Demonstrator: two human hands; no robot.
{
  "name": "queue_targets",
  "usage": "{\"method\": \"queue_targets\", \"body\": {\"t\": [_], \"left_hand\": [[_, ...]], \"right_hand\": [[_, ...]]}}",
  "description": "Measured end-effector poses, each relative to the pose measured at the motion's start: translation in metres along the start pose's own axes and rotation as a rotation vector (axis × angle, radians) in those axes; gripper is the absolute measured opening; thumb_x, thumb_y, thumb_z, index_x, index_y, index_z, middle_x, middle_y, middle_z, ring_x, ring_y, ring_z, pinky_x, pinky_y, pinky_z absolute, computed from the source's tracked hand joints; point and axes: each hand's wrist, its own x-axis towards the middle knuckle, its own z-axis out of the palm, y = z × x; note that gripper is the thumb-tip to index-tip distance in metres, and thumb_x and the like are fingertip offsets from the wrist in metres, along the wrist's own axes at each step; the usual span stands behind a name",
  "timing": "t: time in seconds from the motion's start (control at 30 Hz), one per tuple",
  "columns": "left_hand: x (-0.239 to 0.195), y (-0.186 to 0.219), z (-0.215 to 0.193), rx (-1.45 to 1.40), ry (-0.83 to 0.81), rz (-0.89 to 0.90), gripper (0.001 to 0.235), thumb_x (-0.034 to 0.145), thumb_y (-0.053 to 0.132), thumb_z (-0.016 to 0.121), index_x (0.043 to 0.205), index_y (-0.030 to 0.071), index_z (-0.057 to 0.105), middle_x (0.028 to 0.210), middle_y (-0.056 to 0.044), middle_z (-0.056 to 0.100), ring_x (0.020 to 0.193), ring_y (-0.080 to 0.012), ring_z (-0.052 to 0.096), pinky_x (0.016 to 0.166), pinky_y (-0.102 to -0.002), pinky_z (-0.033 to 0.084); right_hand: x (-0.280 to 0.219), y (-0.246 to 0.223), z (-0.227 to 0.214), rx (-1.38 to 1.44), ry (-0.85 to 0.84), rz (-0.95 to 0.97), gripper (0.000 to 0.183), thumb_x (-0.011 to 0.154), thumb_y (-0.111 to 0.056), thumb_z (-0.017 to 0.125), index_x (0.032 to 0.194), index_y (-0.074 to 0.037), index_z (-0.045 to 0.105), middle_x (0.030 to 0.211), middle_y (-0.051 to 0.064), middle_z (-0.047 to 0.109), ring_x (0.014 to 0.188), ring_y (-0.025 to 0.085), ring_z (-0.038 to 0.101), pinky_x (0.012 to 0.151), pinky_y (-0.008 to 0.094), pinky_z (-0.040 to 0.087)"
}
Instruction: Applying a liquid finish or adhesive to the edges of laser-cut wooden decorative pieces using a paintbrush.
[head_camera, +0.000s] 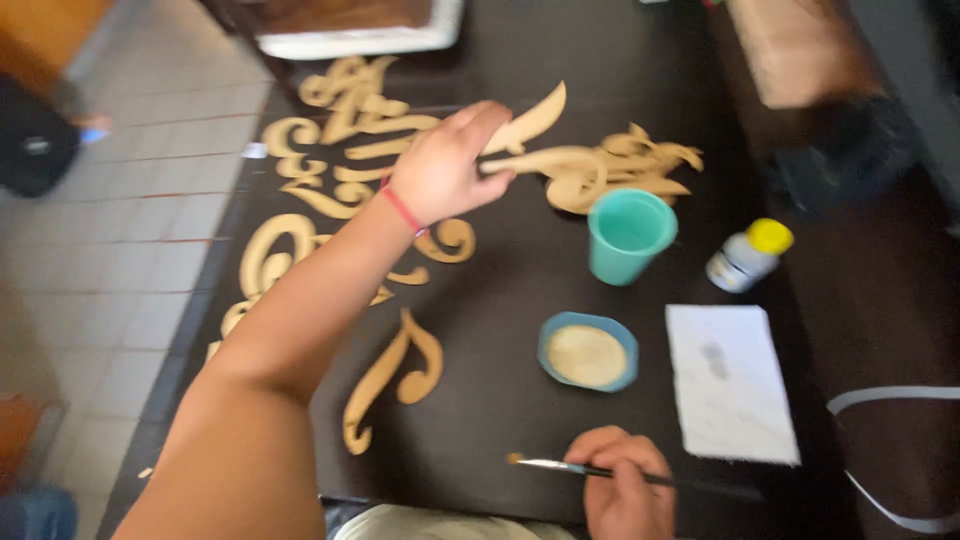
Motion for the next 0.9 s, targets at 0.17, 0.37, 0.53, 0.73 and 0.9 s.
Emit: {"method": "queue_targets", "body": {"t": [0.17, 0.37, 0.53, 0.73, 0.9], "left_hand": [[-0.074, 0.010, -0.125, 0.021, 0.126, 0.411, 0.052, 0.084, 0.017, 0.079, 0.128, 0.004, 0.056, 0.131, -0.018, 0.062, 0.113, -0.0361, 0.069, 0.094, -0.043, 0.058], [-0.128, 0.048, -0.211, 0.176, 0.009, 0.583, 0.040, 0.097, 0.028, 0.068, 0.130, 0.007, 0.063, 0.132, -0.009, 0.065, 0.087, -0.0243, 0.072, 0.070, -0.036, 0.054], [-0.137, 0.078, -0.229, 0.310, -0.096, 0.647, 0.064, 0.083, 0.019, 0.072, 0.142, 0.012, 0.050, 0.132, 0.002, 0.070, 0.084, -0.0203, 0.066, 0.072, -0.033, 0.043], [-0.145, 0.079, -0.237, 0.288, 0.119, 0.484, 0.049, 0.103, 0.037, 0.063, 0.141, 0.008, 0.052, 0.146, -0.013, 0.052, 0.135, -0.0316, 0.055, 0.111, -0.051, 0.041], [-0.174, 0.102, -0.201, 0.065, 0.447, 0.133, 0.036, 0.099, 0.014, 0.070, 0.130, 0.000, 0.056, 0.126, -0.020, 0.057, 0.121, -0.0374, 0.059, 0.109, -0.050, 0.052]], "right_hand": [[0.008, 0.012, -0.002, -0.055, -0.287, -0.141, 0.019, 0.090, -0.013, 0.053, 0.089, 0.003, 0.064, 0.083, 0.025, 0.070, 0.082, 0.034, 0.071, 0.087, 0.045, 0.061], [0.073, -0.076, 0.107, -0.937, -0.323, 0.114, 0.038, 0.087, -0.010, 0.047, 0.117, -0.006, 0.070, 0.084, 0.004, 0.072, 0.053, 0.012, 0.052, 0.056, 0.025, 0.047], [0.111, -0.062, 0.169, -0.857, -0.740, 0.177, 0.016, 0.090, -0.012, 0.065, 0.104, -0.008, 0.070, 0.078, 0.001, 0.066, 0.058, 0.008, 0.047, 0.059, 0.023, 0.038], [0.092, -0.043, 0.164, -0.633, -0.636, 0.225, 0.020, 0.094, -0.016, 0.061, 0.093, 0.001, 0.073, 0.062, 0.007, 0.064, 0.043, 0.010, 0.040, 0.040, 0.025, 0.036], [0.064, -0.045, 0.169, -0.712, -0.417, 0.008, 0.024, 0.093, -0.015, 0.060, 0.105, 0.001, 0.074, 0.075, 0.007, 0.075, 0.045, 0.011, 0.052, 0.044, 0.025, 0.050]]}}
